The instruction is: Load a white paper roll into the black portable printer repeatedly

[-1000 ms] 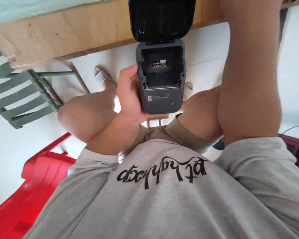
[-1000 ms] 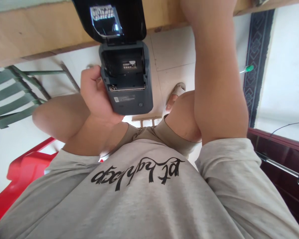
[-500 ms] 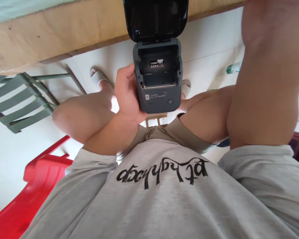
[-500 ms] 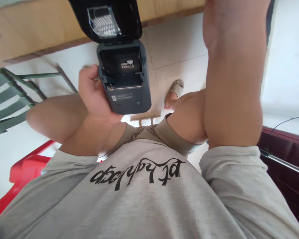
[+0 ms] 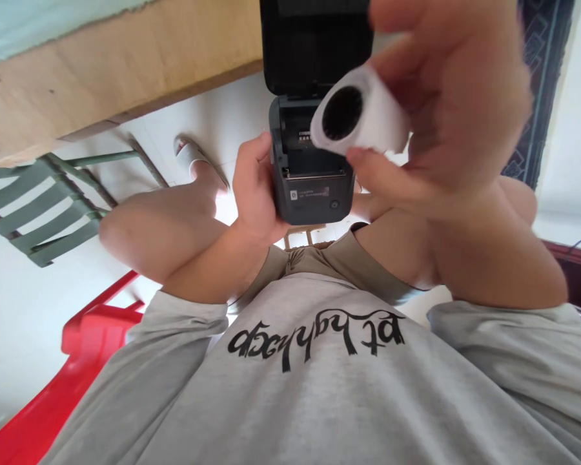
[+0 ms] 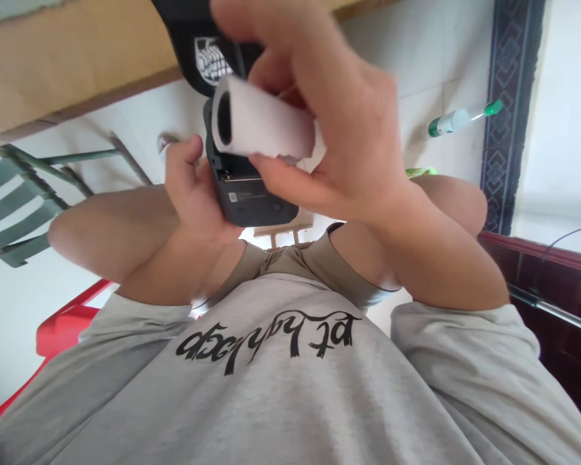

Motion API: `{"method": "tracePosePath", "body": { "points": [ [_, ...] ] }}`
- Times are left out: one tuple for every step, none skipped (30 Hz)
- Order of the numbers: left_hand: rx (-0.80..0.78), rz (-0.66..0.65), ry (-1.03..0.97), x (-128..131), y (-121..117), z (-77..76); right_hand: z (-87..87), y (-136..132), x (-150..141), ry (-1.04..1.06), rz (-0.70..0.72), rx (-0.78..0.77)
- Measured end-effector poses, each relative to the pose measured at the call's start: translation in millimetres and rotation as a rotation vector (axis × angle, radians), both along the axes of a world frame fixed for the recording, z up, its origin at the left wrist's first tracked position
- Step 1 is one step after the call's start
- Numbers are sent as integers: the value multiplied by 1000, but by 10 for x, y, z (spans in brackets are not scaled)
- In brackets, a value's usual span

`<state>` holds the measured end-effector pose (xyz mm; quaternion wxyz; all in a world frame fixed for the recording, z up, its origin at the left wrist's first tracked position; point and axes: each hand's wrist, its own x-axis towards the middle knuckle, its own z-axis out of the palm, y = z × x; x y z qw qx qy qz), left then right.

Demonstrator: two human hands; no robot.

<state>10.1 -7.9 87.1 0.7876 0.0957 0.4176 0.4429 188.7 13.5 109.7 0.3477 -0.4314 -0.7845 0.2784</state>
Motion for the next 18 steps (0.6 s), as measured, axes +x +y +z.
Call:
{"method": "tracePosePath", "body": {
  "points": [
    [1,11,10,2,-9,-21,41,-41,-30,-16,9,63],
    [-2,3,9,1,-16,-45,84,-74,-51,-64,22,105],
    [-6,-13,3,-1,-20,-67,122,-98,-64,-142,37,123],
    [-12,-31,-7,-2,-21,-85,147,-111,-69,-240,45,123],
    [-18,-43,-14,-3,-20,-97,156,-114,-67,-327,31,130],
    [-20,-39,-17,-1,-17,-102,148,-109,-59,-405,13,130],
    [-20,-36,-22,1,-12,-103,128,-98,-48,-465,0,125],
    [-15,-35,-24,4,-8,-99,101,-86,-38,-505,-12,119],
    [-6,-35,-21,7,-6,-94,74,-74,-29,-534,-22,97],
    [11,-37,-19,10,-5,-89,52,-65,-25,-550,-21,73],
    [33,-39,-20,11,-7,-85,39,-59,-27,-565,-17,48],
    [54,-41,-24,11,-10,-83,34,-58,-33,-575,-12,41],
    [69,-43,-32,10,-15,-83,37,-60,-44,-583,-7,46],
    [78,-42,-42,8,-20,-84,44,-65,-56,-595,-3,53],
    [79,-42,-53,6,-23,-86,51,-72,-68,-611,-2,66],
    [74,-39,-62,3,-26,-87,53,-78,-78,-624,-3,91],
    [64,-32,-65,0,-27,-88,48,-82,-84,-640,-11,119],
    [56,-28,-63,-3,-28,-86,35,-85,-85,-654,-17,156]
  ]
}}
